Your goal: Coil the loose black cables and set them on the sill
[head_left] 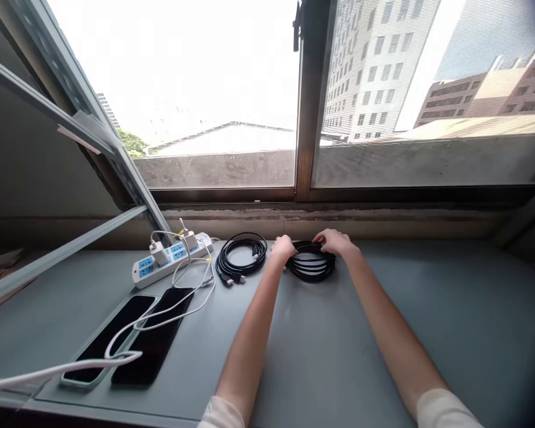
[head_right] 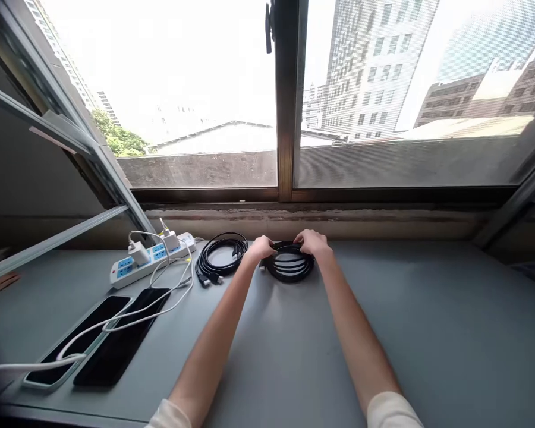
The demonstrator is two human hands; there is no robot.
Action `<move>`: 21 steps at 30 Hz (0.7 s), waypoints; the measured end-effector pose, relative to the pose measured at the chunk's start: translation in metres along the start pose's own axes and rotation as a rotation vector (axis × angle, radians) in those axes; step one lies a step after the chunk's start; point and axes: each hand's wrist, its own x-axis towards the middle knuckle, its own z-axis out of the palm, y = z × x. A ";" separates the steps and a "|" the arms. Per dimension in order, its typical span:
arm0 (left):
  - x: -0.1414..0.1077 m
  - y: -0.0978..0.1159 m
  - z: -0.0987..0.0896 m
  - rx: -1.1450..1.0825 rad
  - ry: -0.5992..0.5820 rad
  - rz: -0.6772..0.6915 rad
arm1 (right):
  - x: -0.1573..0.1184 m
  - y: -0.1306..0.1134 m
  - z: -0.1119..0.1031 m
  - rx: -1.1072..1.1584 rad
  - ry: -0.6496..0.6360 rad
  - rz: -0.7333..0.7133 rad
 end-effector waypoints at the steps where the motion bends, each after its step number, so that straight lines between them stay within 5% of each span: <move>1: -0.001 0.001 -0.002 0.021 0.001 -0.002 | 0.000 0.000 0.000 0.005 0.004 0.000; 7: -0.020 0.012 -0.018 0.139 0.036 0.077 | -0.008 -0.001 -0.012 0.056 0.048 -0.005; 11: -0.036 0.027 -0.023 0.204 -0.080 0.200 | -0.018 -0.006 -0.028 0.118 0.151 -0.028; 15: -0.044 0.049 -0.004 0.313 -0.193 0.277 | -0.032 -0.012 -0.042 0.180 0.242 -0.080; 21: -0.045 0.072 0.032 0.476 -0.191 0.227 | -0.060 -0.021 -0.064 0.233 0.371 -0.143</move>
